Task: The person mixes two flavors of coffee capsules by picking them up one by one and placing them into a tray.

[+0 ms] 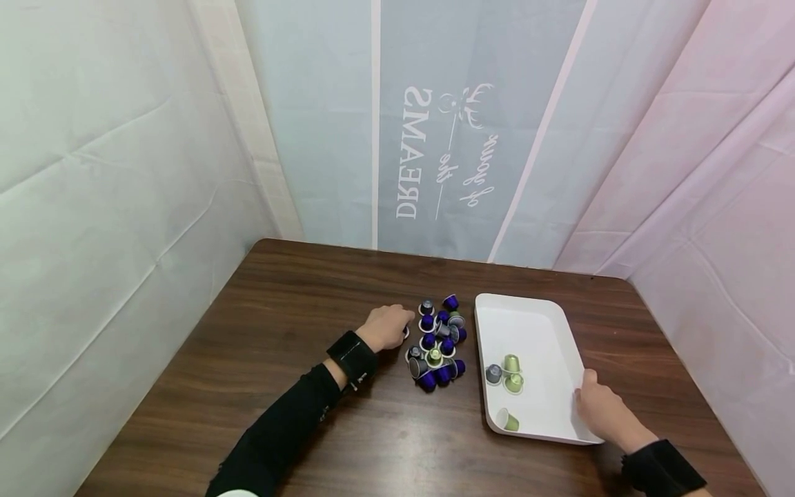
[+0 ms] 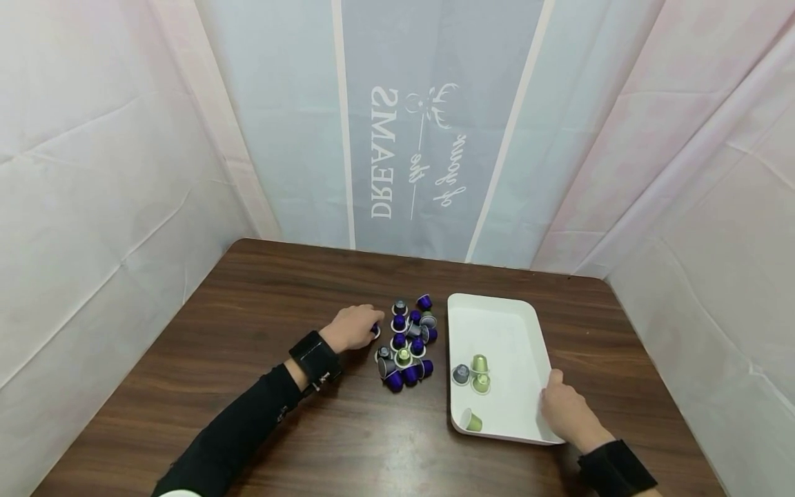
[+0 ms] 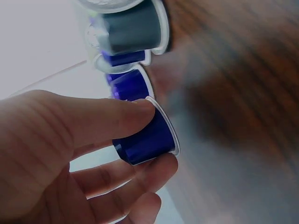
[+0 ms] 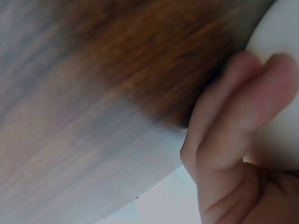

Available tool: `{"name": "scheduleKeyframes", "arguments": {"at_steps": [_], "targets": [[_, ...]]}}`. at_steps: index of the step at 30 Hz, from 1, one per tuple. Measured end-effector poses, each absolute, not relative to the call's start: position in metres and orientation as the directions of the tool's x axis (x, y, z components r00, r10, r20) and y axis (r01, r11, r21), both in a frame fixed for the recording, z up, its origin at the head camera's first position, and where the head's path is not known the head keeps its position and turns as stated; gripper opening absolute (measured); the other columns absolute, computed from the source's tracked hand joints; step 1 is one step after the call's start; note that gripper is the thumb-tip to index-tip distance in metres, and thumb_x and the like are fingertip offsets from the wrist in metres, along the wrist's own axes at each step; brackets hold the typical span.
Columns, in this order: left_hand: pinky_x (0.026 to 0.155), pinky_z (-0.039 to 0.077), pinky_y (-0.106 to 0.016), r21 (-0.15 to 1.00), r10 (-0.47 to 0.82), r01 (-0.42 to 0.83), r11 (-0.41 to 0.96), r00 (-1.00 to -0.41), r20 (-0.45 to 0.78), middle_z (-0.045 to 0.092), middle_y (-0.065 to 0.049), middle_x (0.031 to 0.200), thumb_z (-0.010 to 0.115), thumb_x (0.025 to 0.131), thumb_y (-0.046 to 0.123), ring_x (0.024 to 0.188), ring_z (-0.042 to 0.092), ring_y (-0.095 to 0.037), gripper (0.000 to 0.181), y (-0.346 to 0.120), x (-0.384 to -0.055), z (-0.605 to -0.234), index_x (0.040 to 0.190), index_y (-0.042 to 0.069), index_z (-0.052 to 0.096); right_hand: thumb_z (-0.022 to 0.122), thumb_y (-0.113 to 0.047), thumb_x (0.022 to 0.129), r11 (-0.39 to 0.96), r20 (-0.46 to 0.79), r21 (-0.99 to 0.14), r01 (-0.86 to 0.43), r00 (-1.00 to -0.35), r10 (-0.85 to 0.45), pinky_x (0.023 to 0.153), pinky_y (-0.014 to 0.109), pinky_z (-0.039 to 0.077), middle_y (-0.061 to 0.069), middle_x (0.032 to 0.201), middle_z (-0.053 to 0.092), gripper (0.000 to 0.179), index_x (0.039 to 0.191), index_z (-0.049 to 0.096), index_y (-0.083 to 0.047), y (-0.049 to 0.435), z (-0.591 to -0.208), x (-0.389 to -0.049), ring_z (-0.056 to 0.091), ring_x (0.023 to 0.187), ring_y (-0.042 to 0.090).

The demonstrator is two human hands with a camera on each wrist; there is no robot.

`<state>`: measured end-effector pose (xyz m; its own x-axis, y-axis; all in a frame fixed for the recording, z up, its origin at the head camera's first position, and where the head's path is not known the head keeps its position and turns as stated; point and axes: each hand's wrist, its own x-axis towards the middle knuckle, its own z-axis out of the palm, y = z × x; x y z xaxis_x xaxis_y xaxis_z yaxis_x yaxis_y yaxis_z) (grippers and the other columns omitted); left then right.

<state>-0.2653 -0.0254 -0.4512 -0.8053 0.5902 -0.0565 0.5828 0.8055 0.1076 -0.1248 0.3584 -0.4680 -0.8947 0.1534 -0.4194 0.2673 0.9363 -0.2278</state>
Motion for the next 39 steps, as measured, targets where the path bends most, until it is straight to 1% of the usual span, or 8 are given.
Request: {"name": "scheduleKeyframes", "arguments": {"at_steps": [6,9,13,19,25,29,36,39], "targets": [[0.059,0.049,-0.031,0.086,0.608,0.606,0.791,-0.794,0.002,0.061,-0.006,0.103,0.060,0.089,0.012,0.083,0.059,-0.019,0.030,-0.021,-0.264,-0.446,0.119,0.013,0.063,0.034,-0.010,0.100,0.940,-0.405,-0.226,0.256,-0.902,0.148,0.060,0.039,0.045,0.022,0.076,0.054,0.043,0.116,0.014,0.024,0.359,-0.467,-0.125,0.055,0.070,0.028],[0.056,0.048,-0.030,0.094,0.616,0.615,0.783,-0.787,0.016,0.059,-0.005,0.099,0.060,0.089,0.013,0.078,0.057,-0.017,0.030,-0.019,-0.262,-0.444,0.119,0.012,0.063,0.034,-0.011,0.100,0.939,-0.410,-0.226,0.260,-0.899,0.150,0.060,0.039,0.045,0.022,0.077,0.054,0.043,0.116,0.014,0.024,0.358,-0.467,-0.125,0.055,0.070,0.029],[0.052,0.045,-0.027,0.095,0.629,0.630,0.771,-0.776,0.039,0.056,-0.004,0.092,0.062,0.089,0.017,0.071,0.053,-0.014,0.024,-0.014,-0.259,-0.439,0.113,0.013,0.062,0.034,-0.010,0.100,0.937,-0.422,-0.224,0.269,-0.893,0.156,0.061,0.039,0.045,0.022,0.076,0.054,0.042,0.116,0.014,0.024,0.357,-0.467,-0.126,0.055,0.070,0.029],[0.053,0.044,-0.026,0.083,0.673,0.676,0.732,-0.737,0.066,0.056,-0.002,0.091,0.062,0.089,0.018,0.071,0.052,-0.013,0.017,-0.001,-0.249,-0.432,0.105,0.013,0.062,0.034,-0.010,0.100,0.936,-0.415,-0.224,0.270,-0.896,0.160,0.061,0.039,0.045,0.024,0.078,0.054,0.042,0.116,0.014,0.024,0.356,-0.467,-0.126,0.056,0.071,0.028],[0.052,0.041,-0.022,0.089,0.709,0.711,0.698,-0.703,0.054,0.054,0.000,0.090,0.061,0.090,0.018,0.068,0.048,-0.010,0.020,0.014,-0.238,-0.428,0.109,0.014,0.062,0.034,-0.010,0.100,0.936,-0.418,-0.225,0.270,-0.895,0.157,0.062,0.040,0.045,0.024,0.077,0.054,0.041,0.114,0.015,0.023,0.357,-0.469,-0.126,0.056,0.072,0.029],[0.051,0.043,-0.023,0.104,0.720,0.722,0.684,-0.691,0.062,0.057,-0.002,0.098,0.060,0.091,0.022,0.070,0.050,-0.010,0.027,0.024,-0.235,-0.427,0.117,0.015,0.061,0.035,-0.010,0.099,0.935,-0.421,-0.223,0.276,-0.892,0.163,0.062,0.040,0.046,0.024,0.078,0.054,0.041,0.114,0.015,0.023,0.358,-0.470,-0.127,0.056,0.072,0.029],[0.050,0.039,-0.019,0.153,0.758,0.762,0.630,-0.645,0.093,0.053,0.002,0.095,0.059,0.092,0.024,0.067,0.047,-0.007,0.020,0.044,-0.223,-0.422,0.111,0.017,0.061,0.036,-0.010,0.099,0.936,-0.409,-0.227,0.269,-0.899,0.159,0.063,0.042,0.046,0.029,0.081,0.054,0.043,0.115,0.015,0.024,0.359,-0.471,-0.126,0.057,0.073,0.031],[0.051,0.039,-0.018,0.161,0.781,0.786,0.597,-0.615,0.106,0.052,0.003,0.093,0.059,0.093,0.025,0.067,0.047,-0.006,0.023,0.056,-0.217,-0.422,0.114,0.017,0.060,0.036,-0.010,0.099,0.937,-0.407,-0.226,0.268,-0.900,0.159,0.064,0.043,0.046,0.030,0.082,0.054,0.044,0.116,0.014,0.024,0.359,-0.469,-0.127,0.057,0.074,0.031]]}}
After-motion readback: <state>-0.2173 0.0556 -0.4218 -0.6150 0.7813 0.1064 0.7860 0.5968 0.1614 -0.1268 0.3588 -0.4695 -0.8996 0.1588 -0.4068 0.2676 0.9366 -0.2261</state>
